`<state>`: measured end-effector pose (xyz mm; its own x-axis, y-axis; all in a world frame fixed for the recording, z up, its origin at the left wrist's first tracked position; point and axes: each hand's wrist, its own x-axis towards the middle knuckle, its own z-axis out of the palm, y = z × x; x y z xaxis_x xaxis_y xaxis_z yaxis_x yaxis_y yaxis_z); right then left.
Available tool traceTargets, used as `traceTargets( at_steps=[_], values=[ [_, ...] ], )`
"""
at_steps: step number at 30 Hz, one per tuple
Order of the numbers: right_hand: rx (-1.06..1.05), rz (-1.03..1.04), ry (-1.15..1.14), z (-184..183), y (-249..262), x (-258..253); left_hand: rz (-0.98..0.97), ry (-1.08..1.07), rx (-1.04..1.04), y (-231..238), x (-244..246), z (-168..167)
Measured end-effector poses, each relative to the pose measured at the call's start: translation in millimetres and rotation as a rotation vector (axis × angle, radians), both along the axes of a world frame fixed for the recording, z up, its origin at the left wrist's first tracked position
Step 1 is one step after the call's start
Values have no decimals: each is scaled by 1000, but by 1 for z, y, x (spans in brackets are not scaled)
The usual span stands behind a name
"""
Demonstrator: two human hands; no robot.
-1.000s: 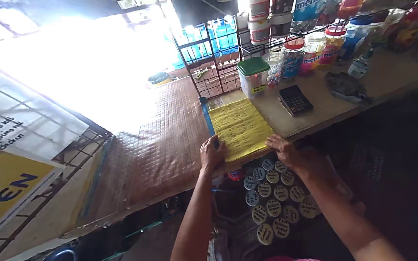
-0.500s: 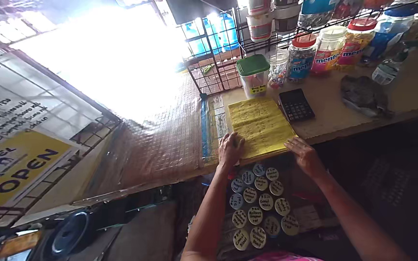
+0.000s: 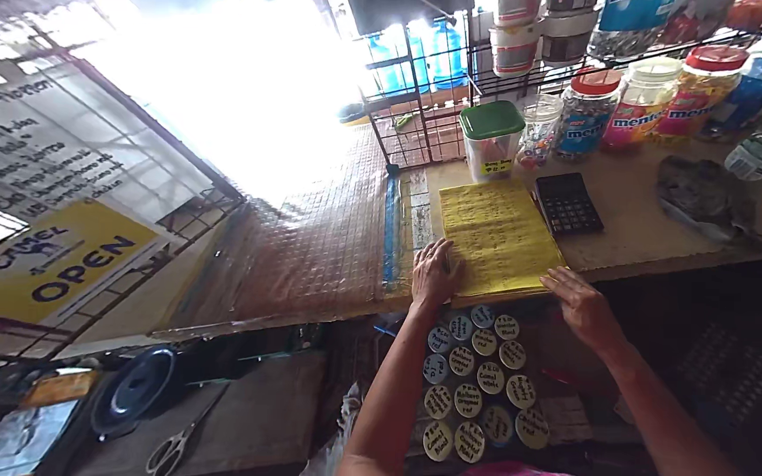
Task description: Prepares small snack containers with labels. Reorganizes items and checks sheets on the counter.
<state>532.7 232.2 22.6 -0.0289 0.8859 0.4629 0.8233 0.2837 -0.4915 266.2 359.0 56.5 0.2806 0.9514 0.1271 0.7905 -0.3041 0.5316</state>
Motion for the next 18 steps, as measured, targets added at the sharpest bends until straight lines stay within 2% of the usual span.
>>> traceTargets(
  at_steps=[4, 6, 9, 12, 15, 18],
  values=[
    [-237, 107, 22, 21, 0, 19, 9, -4, -14, -1, 0, 1],
    [-205, 4, 36, 29, 12, 32, 49, -26, -8, -2, 1, 1],
    [-119, -263, 106, 33, 54, 51, 66, -3, -2, -1, 2, 0],
    [-200, -466, 151, 28, 103, 61, 73, 20, -13, -1, 4, 1],
    [-376, -540, 144, 32, 129, 56, 71, 22, -1, -2, 4, 0],
    [-381, -570, 128, 31, 134, 52, 71, 33, 10, -1, 4, -1]
  ],
)
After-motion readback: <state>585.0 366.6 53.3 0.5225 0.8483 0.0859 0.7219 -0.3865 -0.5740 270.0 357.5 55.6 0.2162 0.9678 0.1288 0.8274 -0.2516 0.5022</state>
